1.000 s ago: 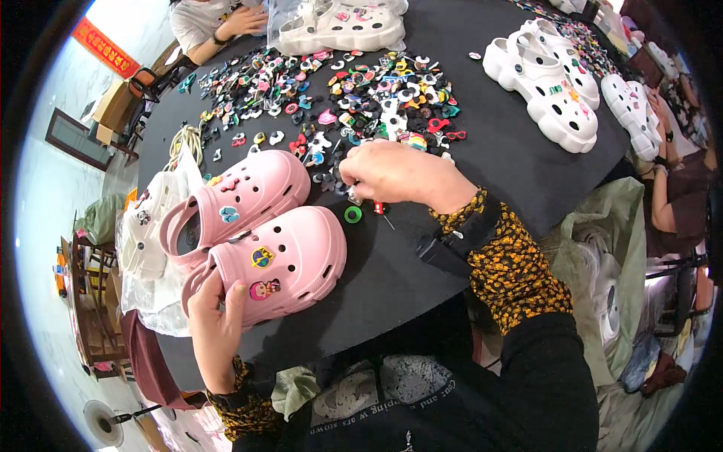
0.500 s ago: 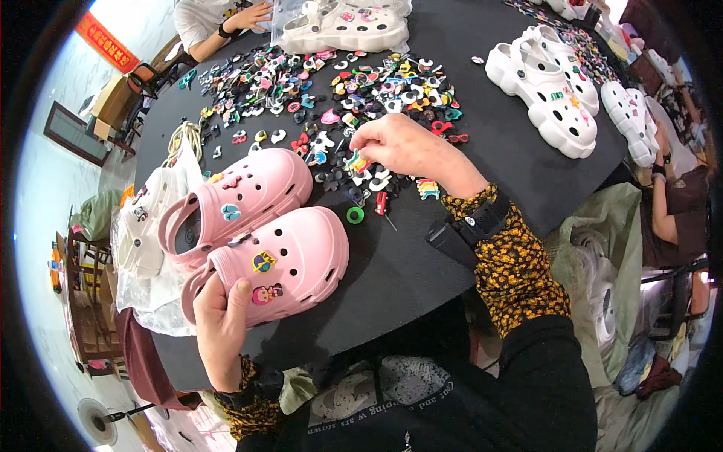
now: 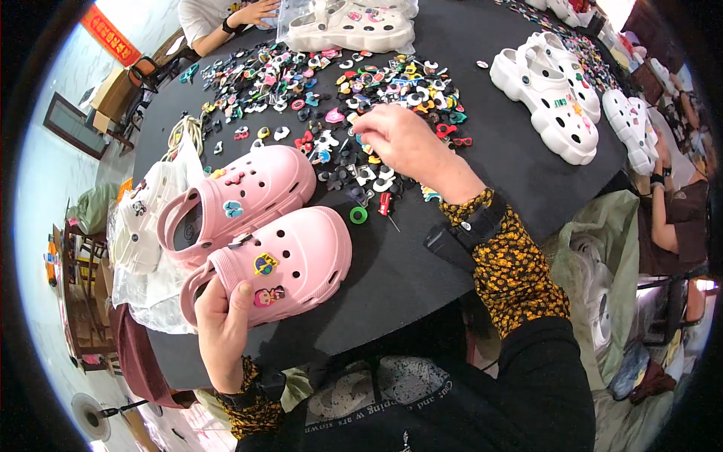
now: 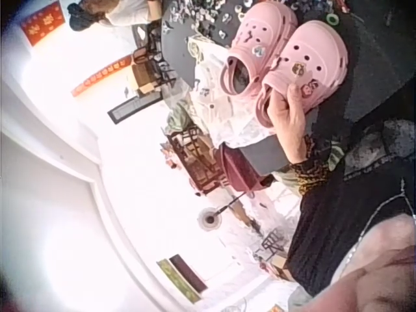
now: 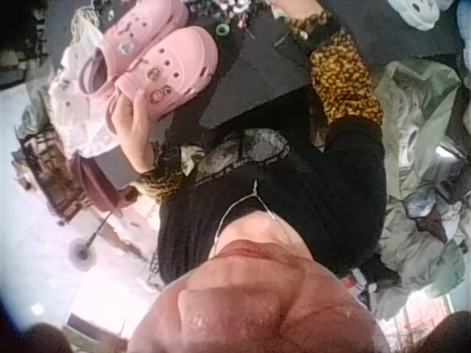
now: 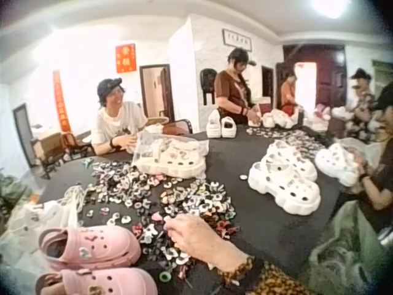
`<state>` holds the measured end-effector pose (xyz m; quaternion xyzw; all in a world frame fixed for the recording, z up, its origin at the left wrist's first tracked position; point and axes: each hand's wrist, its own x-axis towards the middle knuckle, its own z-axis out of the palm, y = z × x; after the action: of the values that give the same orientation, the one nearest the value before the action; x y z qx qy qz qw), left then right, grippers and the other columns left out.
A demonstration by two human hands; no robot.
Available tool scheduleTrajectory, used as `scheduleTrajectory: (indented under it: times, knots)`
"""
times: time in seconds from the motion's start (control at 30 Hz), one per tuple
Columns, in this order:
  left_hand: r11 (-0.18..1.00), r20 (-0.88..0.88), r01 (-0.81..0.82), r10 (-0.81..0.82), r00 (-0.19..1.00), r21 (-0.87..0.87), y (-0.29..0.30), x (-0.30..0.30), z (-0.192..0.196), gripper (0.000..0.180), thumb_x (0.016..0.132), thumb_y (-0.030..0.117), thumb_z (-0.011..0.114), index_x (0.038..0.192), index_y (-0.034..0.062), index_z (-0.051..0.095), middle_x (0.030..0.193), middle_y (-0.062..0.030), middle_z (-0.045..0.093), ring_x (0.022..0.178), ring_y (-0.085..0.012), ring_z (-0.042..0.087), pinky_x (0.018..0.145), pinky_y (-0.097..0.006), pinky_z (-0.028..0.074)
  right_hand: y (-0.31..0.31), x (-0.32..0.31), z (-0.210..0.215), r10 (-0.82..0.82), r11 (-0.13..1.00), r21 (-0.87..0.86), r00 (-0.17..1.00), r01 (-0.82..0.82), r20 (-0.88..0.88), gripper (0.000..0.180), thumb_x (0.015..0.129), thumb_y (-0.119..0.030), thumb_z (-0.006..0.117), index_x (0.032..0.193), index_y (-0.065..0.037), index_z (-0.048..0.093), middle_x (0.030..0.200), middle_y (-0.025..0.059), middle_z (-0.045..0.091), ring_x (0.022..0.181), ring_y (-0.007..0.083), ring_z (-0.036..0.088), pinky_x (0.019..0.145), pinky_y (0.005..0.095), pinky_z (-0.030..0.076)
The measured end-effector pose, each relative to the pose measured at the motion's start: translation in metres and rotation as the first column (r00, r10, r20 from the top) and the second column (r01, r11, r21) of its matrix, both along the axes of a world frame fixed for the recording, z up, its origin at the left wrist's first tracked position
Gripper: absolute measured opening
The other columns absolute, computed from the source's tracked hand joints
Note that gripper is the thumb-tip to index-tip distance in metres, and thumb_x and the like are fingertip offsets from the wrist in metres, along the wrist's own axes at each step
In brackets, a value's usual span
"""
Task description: Decorate shoes with charms and pack them into bags.
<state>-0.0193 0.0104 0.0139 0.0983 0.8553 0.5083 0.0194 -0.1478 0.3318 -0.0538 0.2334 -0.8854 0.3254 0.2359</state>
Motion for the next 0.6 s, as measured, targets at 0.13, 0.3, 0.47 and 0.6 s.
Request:
scheduleTrajectory:
  times: [0.13, 0.3, 0.47, 0.6]
  knots:
    - [1.0, -0.011, 0.002, -0.002, 1.0, -0.021, -0.001, 0.0, 0.0, 0.026, 0.096, 0.016, 0.056, 0.107, -0.0067, 0.062, 0.097, -0.0055, 0.061, 0.087, -0.0116, 0.053, 0.079, -0.026, 0.043, -0.015, 0.005, -0.005, 0.149, 0.976, 0.153, 0.988, -0.154, 0.048, 0.018, 0.08, -0.017, 0.066, 0.095, -0.007, 0.069, 0.094, 0.0121, 0.065, 0.096, 0.0299, 0.06, 0.086, 0.0419, 0.046]
    - [1.0, -0.044, 0.006, -0.005, 0.999, 0.016, -0.001, -0.001, -0.004, 0.023, 0.097, 0.016, 0.058, 0.104, -0.0054, 0.061, 0.087, -0.0014, 0.061, 0.08, -0.0078, 0.051, 0.073, -0.023, 0.043, -0.022, 0.012, -0.009, 0.097, 0.946, 0.305, 0.994, -0.109, 0.053, 0.019, 0.079, -0.022, 0.069, 0.094, -0.011, 0.07, 0.101, 0.0065, 0.063, 0.107, 0.0276, 0.055, 0.092, 0.0454, 0.04]
    - [0.999, -0.031, -0.02, 0.021, 0.999, 0.042, 0.0, 0.0, -0.007, 0.023, 0.097, 0.016, 0.058, 0.104, -0.0054, 0.061, 0.087, -0.0015, 0.061, 0.08, -0.0078, 0.051, 0.073, -0.023, 0.043, -0.02, 0.008, -0.009, 0.079, 0.934, 0.34, 0.991, -0.111, 0.107, 0.017, 0.082, -0.024, 0.067, 0.093, -0.012, 0.07, 0.096, 0.0057, 0.064, 0.106, 0.0259, 0.056, 0.088, 0.0448, 0.04]
    - [0.999, -0.042, -0.02, 0.022, 0.999, 0.037, 0.0, 0.0, -0.007, 0.024, 0.097, 0.016, 0.058, 0.105, -0.0056, 0.062, 0.089, -0.0021, 0.062, 0.081, -0.0081, 0.052, 0.074, -0.024, 0.044, -0.017, 0.005, -0.014, 0.024, 0.955, 0.292, 0.994, -0.053, 0.103, 0.016, 0.086, -0.022, 0.062, 0.095, -0.011, 0.069, 0.091, 0.0035, 0.065, 0.098, 0.0214, 0.058, 0.09, 0.0394, 0.038]
